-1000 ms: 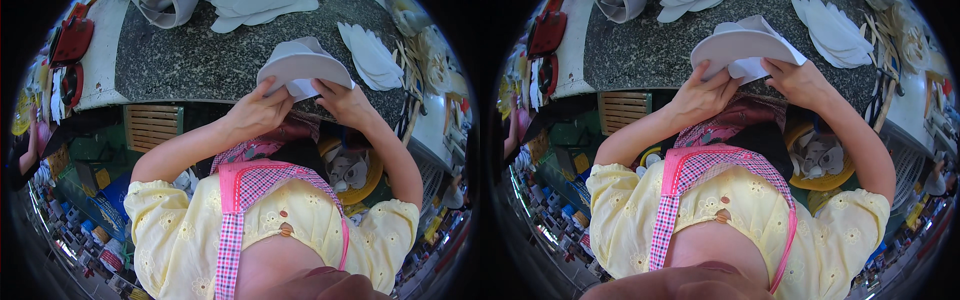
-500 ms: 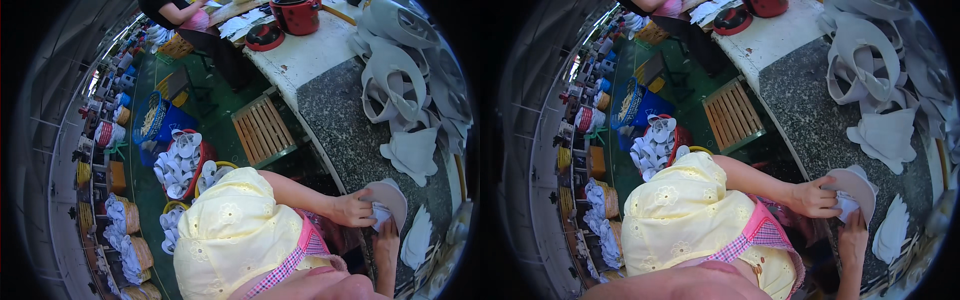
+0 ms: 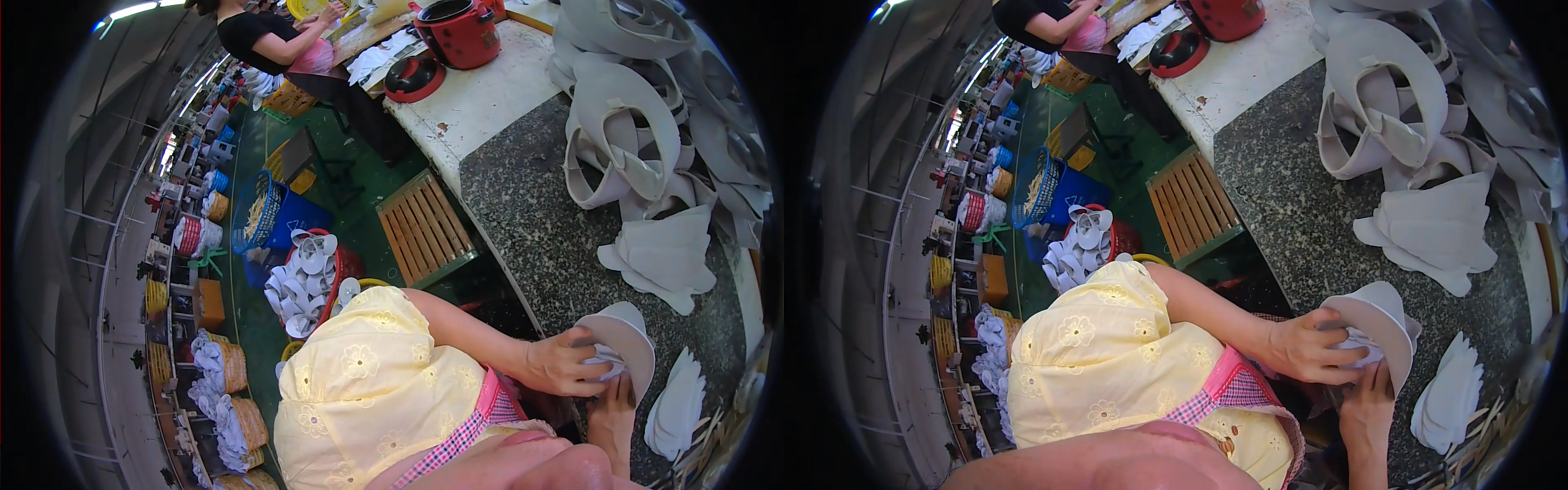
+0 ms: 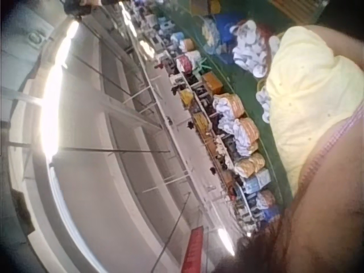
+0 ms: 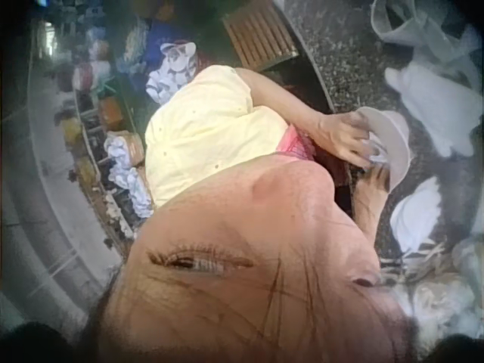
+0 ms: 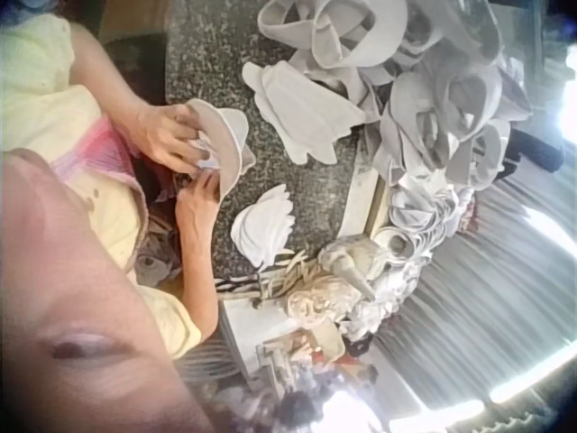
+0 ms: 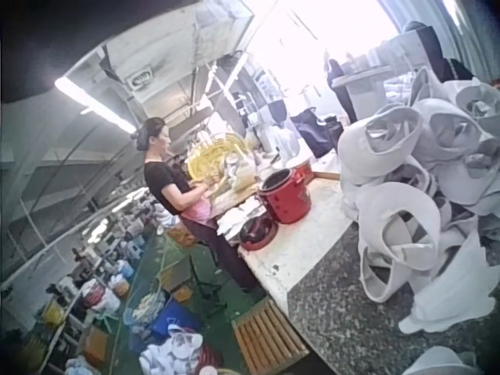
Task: The person assembles shoe uppers by applying adhesive with a wooden stick, inserting inner linings, and folding and pressing the components together by hand.
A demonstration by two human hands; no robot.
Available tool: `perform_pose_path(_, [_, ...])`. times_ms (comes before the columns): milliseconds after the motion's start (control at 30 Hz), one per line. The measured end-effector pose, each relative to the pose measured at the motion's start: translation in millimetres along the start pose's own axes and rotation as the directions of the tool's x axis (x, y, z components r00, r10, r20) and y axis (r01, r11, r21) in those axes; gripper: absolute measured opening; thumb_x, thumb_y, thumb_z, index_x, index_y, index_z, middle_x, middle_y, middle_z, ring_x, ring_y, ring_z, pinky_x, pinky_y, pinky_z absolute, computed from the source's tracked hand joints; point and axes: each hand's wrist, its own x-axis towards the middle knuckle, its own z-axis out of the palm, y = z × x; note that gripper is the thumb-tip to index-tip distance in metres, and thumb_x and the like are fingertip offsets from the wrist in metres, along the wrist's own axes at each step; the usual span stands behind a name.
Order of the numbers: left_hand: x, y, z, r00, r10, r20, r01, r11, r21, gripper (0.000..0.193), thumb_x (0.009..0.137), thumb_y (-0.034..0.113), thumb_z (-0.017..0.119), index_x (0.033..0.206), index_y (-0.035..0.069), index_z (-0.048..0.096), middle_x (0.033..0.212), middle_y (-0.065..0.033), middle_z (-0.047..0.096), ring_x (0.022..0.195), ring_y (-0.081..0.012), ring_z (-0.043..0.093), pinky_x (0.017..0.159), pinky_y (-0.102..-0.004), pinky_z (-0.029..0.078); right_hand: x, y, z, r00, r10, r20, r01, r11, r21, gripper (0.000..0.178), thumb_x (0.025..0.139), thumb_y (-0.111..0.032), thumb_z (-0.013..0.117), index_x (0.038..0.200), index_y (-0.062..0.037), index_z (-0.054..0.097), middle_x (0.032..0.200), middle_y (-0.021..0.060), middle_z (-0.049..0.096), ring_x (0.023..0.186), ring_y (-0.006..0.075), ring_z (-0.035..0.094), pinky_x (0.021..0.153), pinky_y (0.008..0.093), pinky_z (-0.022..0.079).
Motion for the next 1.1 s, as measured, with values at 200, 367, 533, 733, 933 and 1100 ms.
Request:
perform_pose_path(200, [-7, -7, -1, 0.985, 0.084, 0.149, -0.080, 0.996, -0.032, 0.016, 0.068, 0.018, 0.056, 0.080, 0.008, 0.058, 0.088, -0.0031, 0.058, 0.071, -0.0143, 0.051, 0.078, -0.0412, 0.032, 5, -3, -8, 0.999, 0.038, 0.035, -0.043, 0.988, 0.151, 0.047, 0.064, -0.004, 0.062, 0.102, 0.0145, 0.043, 0.105, 0.0261, 0.042, 0.101, 0.0419, 0.043, 0.084, 0.0451, 0.038])
perform_pose_path(367, [-7, -4, 2, 0.986, 0.100, 0.133, -0.102, 0.995, 0.010, 0.014, 0.067, 0.018, 0.056, 0.075, 0.007, 0.058, 0.086, -0.0040, 0.059, 0.072, -0.0150, 0.052, 0.078, -0.0419, 0.032, 6, -3, -12, 0.999, -0.012, -0.037, 0.014, 0.998, 0.067, 0.049, 0.061, -0.003, 0.065, 0.102, 0.0130, 0.043, 0.104, 0.0242, 0.043, 0.100, 0.0407, 0.044, 0.083, 0.0436, 0.039])
perform_pose_path(533, [-16, -1, 4, 0.985, 0.113, 0.129, -0.126, 0.988, 0.094, 0.014, 0.066, 0.018, 0.054, 0.073, 0.006, 0.056, 0.082, -0.0048, 0.057, 0.072, -0.0155, 0.052, 0.078, -0.0426, 0.032, 10, -5, -14, 0.998, -0.032, -0.050, 0.033, 0.999, 0.017, 0.048, 0.059, -0.003, 0.066, 0.099, 0.0102, 0.044, 0.102, 0.0232, 0.044, 0.098, 0.0402, 0.044, 0.081, 0.0439, 0.040])
perform_pose_path(733, [-29, 4, 21, 0.976, 0.217, 0.035, -0.220, 0.968, 0.121, 0.012, 0.060, 0.018, 0.053, 0.060, 0.007, 0.057, 0.059, -0.0017, 0.049, 0.067, -0.0164, 0.050, 0.080, -0.0487, 0.032, 6, -6, -7, 0.993, -0.100, -0.057, 0.086, 0.975, -0.204, 0.040, 0.058, -0.007, 0.067, 0.090, 0.0057, 0.047, 0.094, 0.0196, 0.044, 0.093, 0.0384, 0.046, 0.079, 0.0462, 0.040])
perform_pose_path(933, [-40, 2, 44, 0.928, 0.346, 0.141, -0.369, 0.907, 0.202, 0.010, 0.063, 0.018, 0.054, 0.063, 0.010, 0.060, 0.058, 0.0026, 0.053, 0.068, -0.0162, 0.053, 0.091, -0.0544, 0.024, 3, -8, -3, 0.991, -0.115, -0.066, 0.084, 0.928, -0.363, 0.033, 0.063, -0.010, 0.065, 0.089, 0.0037, 0.050, 0.093, 0.0177, 0.045, 0.090, 0.0354, 0.048, 0.077, 0.0426, 0.041])
perform_pose_path(1100, [-33, -6, 43, 0.862, 0.348, 0.368, -0.436, 0.880, 0.191, 0.013, 0.069, 0.021, 0.054, 0.072, 0.011, 0.062, 0.066, 0.0027, 0.058, 0.078, -0.0151, 0.056, 0.089, -0.0500, 0.025, 5, 1, 3, 0.981, -0.187, -0.055, 0.133, 0.849, -0.511, 0.023, 0.069, -0.006, 0.057, 0.089, 0.0049, 0.054, 0.092, 0.0186, 0.047, 0.086, 0.0355, 0.050, 0.073, 0.0418, 0.043])
